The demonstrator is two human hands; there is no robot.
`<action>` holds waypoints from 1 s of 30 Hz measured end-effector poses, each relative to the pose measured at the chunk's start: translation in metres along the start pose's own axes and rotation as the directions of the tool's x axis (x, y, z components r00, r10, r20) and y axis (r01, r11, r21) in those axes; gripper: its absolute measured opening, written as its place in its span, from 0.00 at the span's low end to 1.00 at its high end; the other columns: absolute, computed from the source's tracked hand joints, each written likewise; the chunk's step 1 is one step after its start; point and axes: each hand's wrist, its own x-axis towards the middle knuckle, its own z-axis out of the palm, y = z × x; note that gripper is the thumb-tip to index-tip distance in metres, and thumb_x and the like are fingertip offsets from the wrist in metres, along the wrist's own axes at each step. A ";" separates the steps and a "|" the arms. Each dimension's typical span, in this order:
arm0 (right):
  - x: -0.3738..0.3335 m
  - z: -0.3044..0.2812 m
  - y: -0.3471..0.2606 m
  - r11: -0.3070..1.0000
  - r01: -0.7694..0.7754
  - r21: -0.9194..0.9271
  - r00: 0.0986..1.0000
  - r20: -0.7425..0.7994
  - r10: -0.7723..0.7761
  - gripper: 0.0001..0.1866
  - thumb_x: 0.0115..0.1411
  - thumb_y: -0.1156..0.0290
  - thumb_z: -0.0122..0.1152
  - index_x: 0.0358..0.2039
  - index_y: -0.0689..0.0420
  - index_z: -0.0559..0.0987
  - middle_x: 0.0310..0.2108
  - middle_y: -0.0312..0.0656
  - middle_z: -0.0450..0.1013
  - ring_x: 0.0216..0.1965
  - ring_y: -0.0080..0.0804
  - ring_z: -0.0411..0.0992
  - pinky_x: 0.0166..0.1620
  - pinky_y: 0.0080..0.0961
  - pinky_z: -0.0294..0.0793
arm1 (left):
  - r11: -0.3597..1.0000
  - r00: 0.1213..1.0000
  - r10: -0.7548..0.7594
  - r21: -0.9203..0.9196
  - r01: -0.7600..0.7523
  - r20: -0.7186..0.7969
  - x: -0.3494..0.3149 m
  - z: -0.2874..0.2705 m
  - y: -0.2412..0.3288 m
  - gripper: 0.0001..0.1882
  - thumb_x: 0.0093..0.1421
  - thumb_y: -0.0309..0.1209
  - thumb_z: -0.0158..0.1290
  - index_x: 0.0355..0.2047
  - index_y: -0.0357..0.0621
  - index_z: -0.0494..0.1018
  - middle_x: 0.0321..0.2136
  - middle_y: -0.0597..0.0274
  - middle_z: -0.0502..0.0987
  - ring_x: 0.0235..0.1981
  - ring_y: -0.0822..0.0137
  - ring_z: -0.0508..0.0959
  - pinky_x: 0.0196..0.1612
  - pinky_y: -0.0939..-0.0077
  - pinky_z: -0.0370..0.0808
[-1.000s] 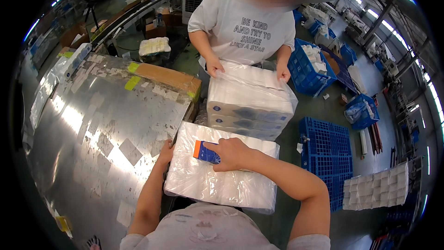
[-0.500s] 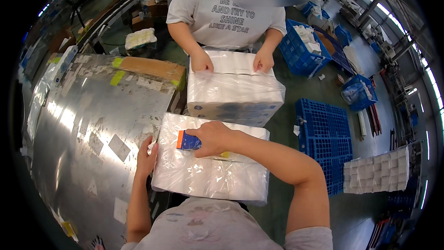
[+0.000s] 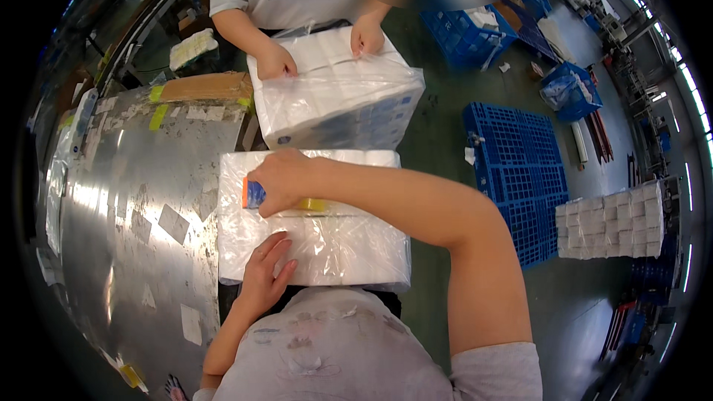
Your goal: The person tapes plastic-wrapped bundles of white rectangular objects and moves them from a work surface to a blue plastic pallet.
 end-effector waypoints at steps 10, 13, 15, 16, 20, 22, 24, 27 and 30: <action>0.012 0.003 0.002 0.996 0.092 0.011 0.996 0.013 -0.092 0.33 0.37 0.52 0.59 0.46 0.53 0.74 0.31 0.51 0.74 0.35 0.48 0.73 0.38 0.38 0.72 | 0.692 0.680 0.698 0.030 -0.721 0.226 0.091 0.073 0.124 0.25 0.48 0.37 0.58 0.44 0.38 0.68 0.46 0.52 0.69 0.50 0.54 0.67 0.53 0.62 0.62; 0.006 -0.001 0.004 0.999 0.039 -0.023 0.999 0.008 -0.039 0.30 0.37 0.51 0.59 0.43 0.50 0.75 0.31 0.50 0.74 0.35 0.48 0.73 0.37 0.38 0.71 | 0.770 0.772 0.611 0.092 -0.631 0.176 0.117 0.100 0.105 0.27 0.49 0.39 0.56 0.47 0.37 0.65 0.49 0.50 0.66 0.54 0.53 0.63 0.56 0.59 0.57; 0.004 -0.005 0.006 0.999 0.048 0.000 0.997 0.060 -0.048 0.29 0.37 0.52 0.58 0.42 0.52 0.75 0.31 0.50 0.74 0.35 0.47 0.73 0.37 0.37 0.71 | 0.848 0.841 0.473 0.124 -0.515 0.263 0.121 0.110 0.082 0.32 0.50 0.43 0.55 0.51 0.36 0.62 0.52 0.48 0.63 0.56 0.51 0.59 0.58 0.57 0.54; 0.004 -0.004 0.003 0.998 0.060 -0.006 0.996 0.062 -0.059 0.30 0.37 0.52 0.58 0.43 0.52 0.74 0.30 0.50 0.74 0.34 0.46 0.73 0.37 0.37 0.71 | 0.856 0.865 0.440 0.178 -0.485 0.241 0.117 0.110 0.073 0.33 0.51 0.44 0.54 0.51 0.36 0.61 0.52 0.47 0.62 0.56 0.51 0.59 0.59 0.58 0.53; 0.000 -0.003 0.006 0.994 0.102 -0.026 0.995 0.026 -0.101 0.33 0.37 0.53 0.58 0.46 0.53 0.72 0.29 0.50 0.74 0.33 0.47 0.73 0.36 0.37 0.71 | 0.871 0.930 0.345 0.324 -0.369 0.131 0.091 0.112 0.054 0.36 0.52 0.48 0.52 0.54 0.33 0.59 0.54 0.44 0.60 0.58 0.51 0.57 0.61 0.59 0.50; -0.014 -0.008 0.007 0.989 0.145 -0.029 0.989 -0.012 -0.146 0.34 0.38 0.54 0.59 0.49 0.54 0.70 0.28 0.52 0.74 0.31 0.48 0.73 0.35 0.38 0.71 | 0.884 0.946 0.313 0.338 -0.324 0.089 0.082 0.108 0.048 0.37 0.53 0.48 0.50 0.54 0.30 0.57 0.52 0.43 0.62 0.57 0.49 0.59 0.60 0.58 0.50; -0.037 -0.021 0.012 0.988 0.154 0.003 0.985 -0.082 -0.154 0.35 0.39 0.55 0.59 0.50 0.53 0.69 0.26 0.53 0.73 0.29 0.48 0.73 0.33 0.38 0.71 | 0.887 0.953 0.289 0.351 -0.301 0.089 0.076 0.106 0.047 0.37 0.54 0.47 0.49 0.53 0.27 0.57 0.51 0.42 0.62 0.56 0.48 0.59 0.60 0.58 0.50; -0.083 -0.037 0.019 0.994 0.105 -0.024 0.991 -0.083 -0.107 0.35 0.42 0.57 0.59 0.54 0.49 0.67 0.26 0.53 0.71 0.27 0.49 0.71 0.31 0.38 0.71 | 0.893 0.968 0.217 0.375 -0.250 0.128 0.069 0.101 0.045 0.36 0.55 0.47 0.49 0.52 0.26 0.58 0.52 0.41 0.61 0.57 0.48 0.59 0.60 0.58 0.51; -0.157 -0.032 0.048 0.996 0.053 -0.066 0.993 -0.103 -0.060 0.38 0.44 0.57 0.60 0.58 0.44 0.61 0.30 0.52 0.68 0.30 0.48 0.71 0.33 0.38 0.72 | 0.888 0.977 0.165 0.410 -0.207 0.137 0.062 0.098 0.041 0.34 0.55 0.46 0.49 0.51 0.26 0.60 0.53 0.39 0.61 0.56 0.47 0.60 0.58 0.58 0.55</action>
